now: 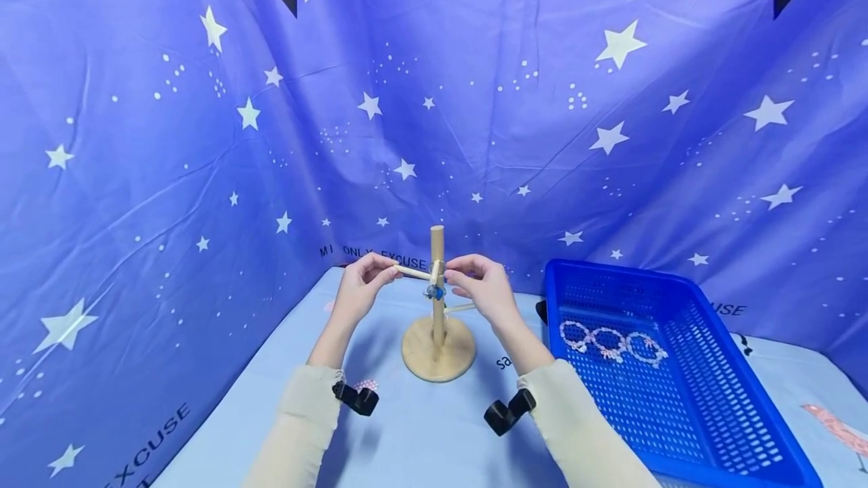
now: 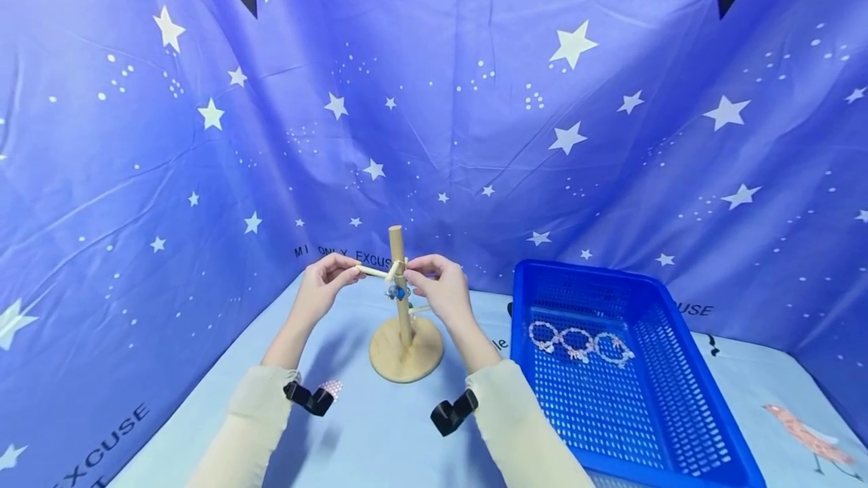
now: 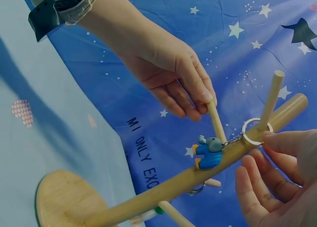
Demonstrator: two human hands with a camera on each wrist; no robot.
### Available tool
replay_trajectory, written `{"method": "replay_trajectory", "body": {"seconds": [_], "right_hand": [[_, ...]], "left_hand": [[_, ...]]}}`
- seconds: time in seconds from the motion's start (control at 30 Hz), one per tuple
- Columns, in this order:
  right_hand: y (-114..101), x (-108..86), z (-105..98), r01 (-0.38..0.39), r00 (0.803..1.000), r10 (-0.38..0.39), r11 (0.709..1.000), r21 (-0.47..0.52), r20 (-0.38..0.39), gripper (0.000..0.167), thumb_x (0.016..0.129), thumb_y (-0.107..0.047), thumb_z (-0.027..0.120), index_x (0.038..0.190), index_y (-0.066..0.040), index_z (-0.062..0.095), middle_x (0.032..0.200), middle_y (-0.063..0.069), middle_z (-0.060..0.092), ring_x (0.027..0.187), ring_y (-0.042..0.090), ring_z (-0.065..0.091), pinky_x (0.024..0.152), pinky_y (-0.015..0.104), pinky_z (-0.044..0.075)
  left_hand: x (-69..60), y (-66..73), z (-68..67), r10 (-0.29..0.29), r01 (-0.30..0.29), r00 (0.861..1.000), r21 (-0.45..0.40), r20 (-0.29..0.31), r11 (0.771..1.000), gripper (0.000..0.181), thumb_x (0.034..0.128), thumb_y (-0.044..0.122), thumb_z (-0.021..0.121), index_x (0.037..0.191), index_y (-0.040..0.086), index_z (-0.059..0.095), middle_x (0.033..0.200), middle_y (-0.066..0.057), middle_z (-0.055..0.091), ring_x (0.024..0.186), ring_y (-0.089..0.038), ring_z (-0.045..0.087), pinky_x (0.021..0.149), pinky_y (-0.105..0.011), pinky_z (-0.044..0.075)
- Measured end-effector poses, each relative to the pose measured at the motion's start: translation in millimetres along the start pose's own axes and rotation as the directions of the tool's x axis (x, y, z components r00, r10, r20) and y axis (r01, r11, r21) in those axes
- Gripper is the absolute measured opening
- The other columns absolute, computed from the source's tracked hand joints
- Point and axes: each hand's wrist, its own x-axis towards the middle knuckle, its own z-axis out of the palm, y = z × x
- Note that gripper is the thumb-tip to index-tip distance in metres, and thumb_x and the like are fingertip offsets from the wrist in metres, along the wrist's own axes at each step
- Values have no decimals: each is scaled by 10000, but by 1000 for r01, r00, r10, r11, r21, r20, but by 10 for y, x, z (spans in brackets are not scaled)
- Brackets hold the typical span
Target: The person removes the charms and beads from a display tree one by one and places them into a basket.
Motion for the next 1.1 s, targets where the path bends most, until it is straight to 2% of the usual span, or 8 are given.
{"method": "replay_trajectory", "body": {"seconds": [0.23, 0.4, 0.87, 1.1], "right_hand": [[43, 32, 84, 15, 1000, -13, 998, 66, -26, 175, 885, -23, 720, 1037, 62, 696, 876, 63, 741, 748, 67, 684, 799, 327, 644], [39, 28, 117, 29, 999, -25, 996, 90, -46, 162, 880, 12, 713, 1021, 87, 686, 829, 36, 730, 715, 70, 680, 770, 285, 643], [-55, -105, 100, 44, 999, -42, 994, 98, -21, 130, 887, 20, 702, 989, 99, 686, 834, 55, 744, 723, 85, 694, 755, 277, 643], [-98, -231, 99, 55, 998, -57, 994, 89, 18, 122, 879, 19, 711, 978, 89, 692, 889, 116, 751, 757, 118, 704, 770, 321, 647]], "left_hand": [[-3, -7, -6, 6, -6, 1000, -2, -3, 1000, 213, 974, 62, 625, 1111, -100, 639, 1088, -315, 686, 853, 4, 698, 860, -154, 581], [-9, 14, -2, 18, -18, 1000, 11, -15, 1000, 191, 967, 79, 641, 1080, -75, 652, 1075, -296, 693, 839, 25, 692, 860, -164, 585], [42, 13, 37, 30, -30, 1000, -5, -9, 1000, 196, 966, 78, 642, 1060, -93, 648, 1045, -279, 704, 839, 3, 692, 843, -162, 586], [1, -2, 23, 29, -29, 999, -1, -23, 1000, 183, 960, 68, 647, 1054, -90, 647, 1033, -297, 701, 824, 14, 687, 834, -164, 589]]}}
